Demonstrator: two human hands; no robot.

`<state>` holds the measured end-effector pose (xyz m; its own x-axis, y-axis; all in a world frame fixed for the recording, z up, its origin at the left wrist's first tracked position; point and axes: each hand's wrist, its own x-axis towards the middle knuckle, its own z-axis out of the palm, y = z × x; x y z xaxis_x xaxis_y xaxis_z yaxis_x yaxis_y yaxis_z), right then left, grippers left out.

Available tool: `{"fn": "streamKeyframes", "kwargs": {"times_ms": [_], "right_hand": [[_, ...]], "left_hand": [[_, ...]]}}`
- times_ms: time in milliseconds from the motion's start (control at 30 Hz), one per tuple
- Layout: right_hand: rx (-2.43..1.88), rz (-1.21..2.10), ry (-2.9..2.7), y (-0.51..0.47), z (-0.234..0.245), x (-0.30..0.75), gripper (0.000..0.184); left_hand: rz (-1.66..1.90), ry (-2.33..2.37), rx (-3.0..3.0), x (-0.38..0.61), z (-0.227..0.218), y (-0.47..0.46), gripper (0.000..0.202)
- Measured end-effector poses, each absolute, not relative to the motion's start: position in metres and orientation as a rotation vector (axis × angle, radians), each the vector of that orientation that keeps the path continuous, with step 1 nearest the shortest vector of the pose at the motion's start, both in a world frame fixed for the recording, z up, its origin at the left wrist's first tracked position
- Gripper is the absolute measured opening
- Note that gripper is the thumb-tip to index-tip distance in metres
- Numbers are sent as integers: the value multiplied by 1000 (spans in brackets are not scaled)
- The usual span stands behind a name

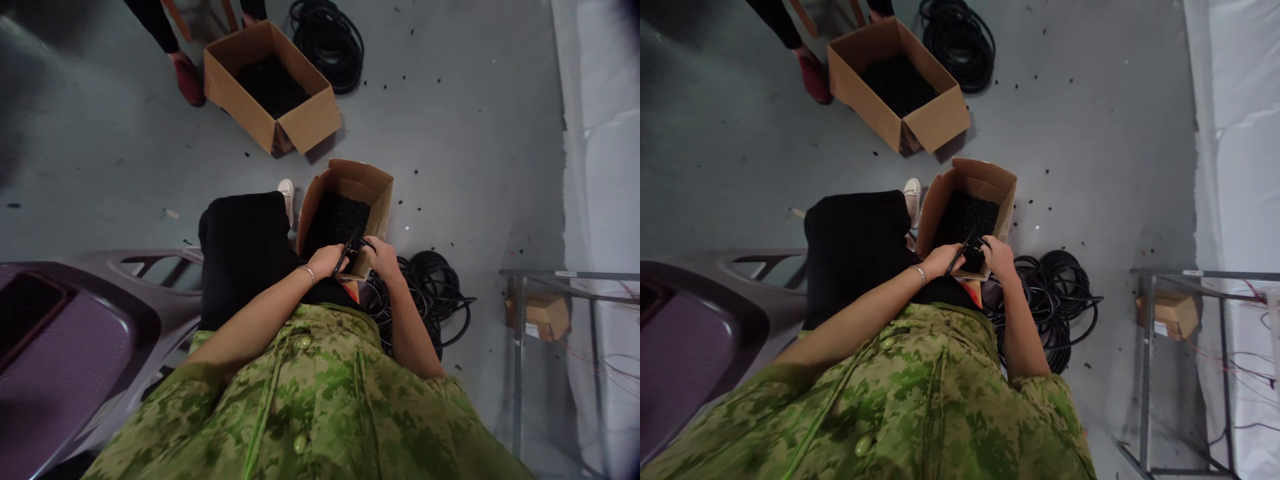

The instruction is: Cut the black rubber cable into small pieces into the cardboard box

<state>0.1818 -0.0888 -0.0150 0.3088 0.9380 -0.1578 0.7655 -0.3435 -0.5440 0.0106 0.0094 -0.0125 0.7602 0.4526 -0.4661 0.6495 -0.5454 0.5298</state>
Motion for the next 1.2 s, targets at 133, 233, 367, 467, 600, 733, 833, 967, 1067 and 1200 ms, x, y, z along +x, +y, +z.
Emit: {"fn": "streamKeyframes", "kwargs": {"times_ms": [133,233,367,467,600,733,833,967,1067,1200], "right_hand": [[-2173,577,-1465,-88,-10,184,30],[-2109,525,-1388,-85,-6,183,31],[-2096,542,-1356,-82,-5,176,31],[-2083,575,-1302,-83,-7,170,31],[-2008,646,-1193,-85,-13,166,30],[-1946,696,-1079,-84,-20,165,29],[-1928,741,-1020,-84,-22,164,29],[-1892,780,-983,-83,-22,163,30],[-1893,787,-971,-83,-22,164,30],[-1909,797,-985,-84,-23,165,31]], "left_hand": [[-361,767,2255,11,-15,8,31],[-367,749,2267,10,-13,8,33],[-379,756,2263,10,-8,8,34],[-384,747,2262,10,-4,7,36],[-397,743,2274,10,1,7,37],[-401,749,2283,10,2,7,38],[-395,759,2285,10,1,6,38],[-386,756,2273,10,0,6,36],[-377,763,2269,11,0,7,36],[-392,771,2267,11,0,7,37]]}}
